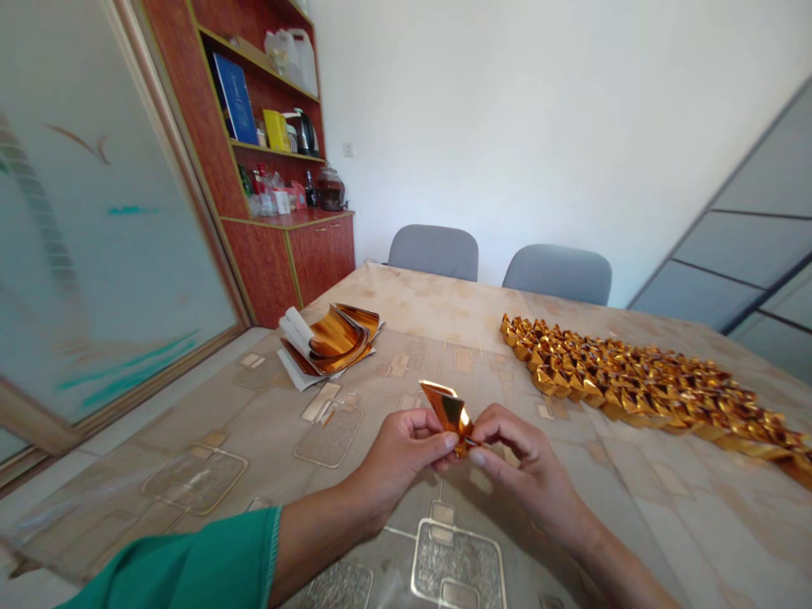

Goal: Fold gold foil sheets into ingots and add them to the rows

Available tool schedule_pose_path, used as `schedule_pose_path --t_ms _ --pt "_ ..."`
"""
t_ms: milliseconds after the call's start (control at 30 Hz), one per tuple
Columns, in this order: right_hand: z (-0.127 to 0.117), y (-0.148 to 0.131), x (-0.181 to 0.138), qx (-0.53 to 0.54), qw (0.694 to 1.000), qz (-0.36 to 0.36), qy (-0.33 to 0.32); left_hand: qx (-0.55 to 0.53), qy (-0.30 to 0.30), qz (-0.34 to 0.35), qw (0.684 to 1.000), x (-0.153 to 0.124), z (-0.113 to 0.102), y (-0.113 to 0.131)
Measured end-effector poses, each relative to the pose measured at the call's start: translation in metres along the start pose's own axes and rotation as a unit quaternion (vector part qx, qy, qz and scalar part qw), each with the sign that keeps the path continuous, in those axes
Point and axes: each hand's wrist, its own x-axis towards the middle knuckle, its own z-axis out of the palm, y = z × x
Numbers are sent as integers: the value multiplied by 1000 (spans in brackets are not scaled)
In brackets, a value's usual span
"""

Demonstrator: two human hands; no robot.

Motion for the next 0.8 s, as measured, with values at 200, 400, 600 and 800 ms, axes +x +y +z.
schedule_pose_path --t_ms 200,400,600,800 --pt "10 -1 2 -38 997 52 51 -12 0 -39 999 0 -1 -7" --pt "8 2 1 18 995 97 29 -34 23 -59 997 -1 -1 -6" --pt "13 4 0 -39 993 100 44 -6 17 -62 998 -1 -1 -8" --pt "13 1 0 -144 988 55 29 8 7 -78 997 1 -2 -11"
